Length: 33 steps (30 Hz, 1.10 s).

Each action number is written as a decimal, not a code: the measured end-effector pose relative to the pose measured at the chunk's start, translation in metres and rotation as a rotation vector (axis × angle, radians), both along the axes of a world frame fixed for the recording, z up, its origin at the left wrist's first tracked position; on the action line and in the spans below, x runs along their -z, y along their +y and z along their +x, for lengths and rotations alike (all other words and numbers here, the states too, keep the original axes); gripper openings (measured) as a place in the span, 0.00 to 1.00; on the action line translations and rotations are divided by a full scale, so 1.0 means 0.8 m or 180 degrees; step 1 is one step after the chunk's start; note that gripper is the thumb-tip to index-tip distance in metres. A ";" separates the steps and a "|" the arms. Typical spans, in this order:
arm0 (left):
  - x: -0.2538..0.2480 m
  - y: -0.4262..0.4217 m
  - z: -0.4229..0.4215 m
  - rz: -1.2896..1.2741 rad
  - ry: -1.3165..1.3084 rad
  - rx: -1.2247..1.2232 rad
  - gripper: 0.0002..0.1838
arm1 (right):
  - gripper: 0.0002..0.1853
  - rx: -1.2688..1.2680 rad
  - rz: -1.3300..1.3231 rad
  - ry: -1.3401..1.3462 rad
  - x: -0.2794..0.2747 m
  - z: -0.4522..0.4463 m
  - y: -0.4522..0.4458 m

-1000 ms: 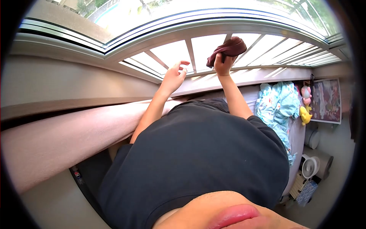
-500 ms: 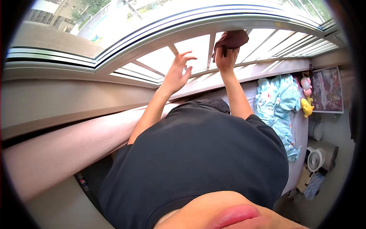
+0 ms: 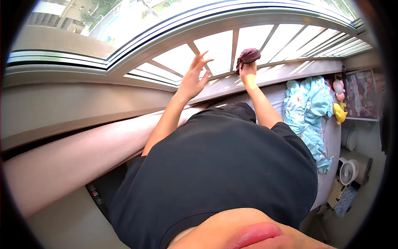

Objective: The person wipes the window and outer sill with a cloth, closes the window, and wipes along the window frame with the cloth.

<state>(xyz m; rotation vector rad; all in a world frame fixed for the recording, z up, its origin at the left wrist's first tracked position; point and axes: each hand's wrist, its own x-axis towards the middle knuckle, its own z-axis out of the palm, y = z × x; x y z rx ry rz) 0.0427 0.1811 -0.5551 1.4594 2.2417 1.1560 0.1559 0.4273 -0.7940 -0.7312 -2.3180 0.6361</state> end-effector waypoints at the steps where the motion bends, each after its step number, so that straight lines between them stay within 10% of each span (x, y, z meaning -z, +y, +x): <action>1: 0.002 0.002 0.000 -0.0031 -0.0005 0.0000 0.23 | 0.21 0.0000 -0.0031 -0.0005 0.016 -0.003 0.003; 4: 0.014 0.005 0.006 -0.0139 -0.0232 -0.0027 0.22 | 0.22 0.0161 0.0310 -0.0162 0.077 -0.011 -0.002; 10: 0.066 0.029 0.018 -0.0555 -0.0434 0.0033 0.20 | 0.36 0.0340 -0.1669 0.0298 0.226 -0.022 -0.058; 16: 0.096 0.083 0.039 -0.0858 -0.0902 0.0138 0.21 | 0.40 0.0436 -0.2808 0.0449 0.223 -0.029 -0.065; 22: 0.125 0.139 0.048 -0.0663 -0.1335 -0.0031 0.19 | 0.06 -0.0098 -0.5953 0.1958 0.042 -0.007 -0.027; 33: 0.093 0.125 0.073 0.0143 -0.1326 -0.0671 0.19 | 0.10 -0.0970 -0.6300 0.1073 -0.066 0.020 -0.007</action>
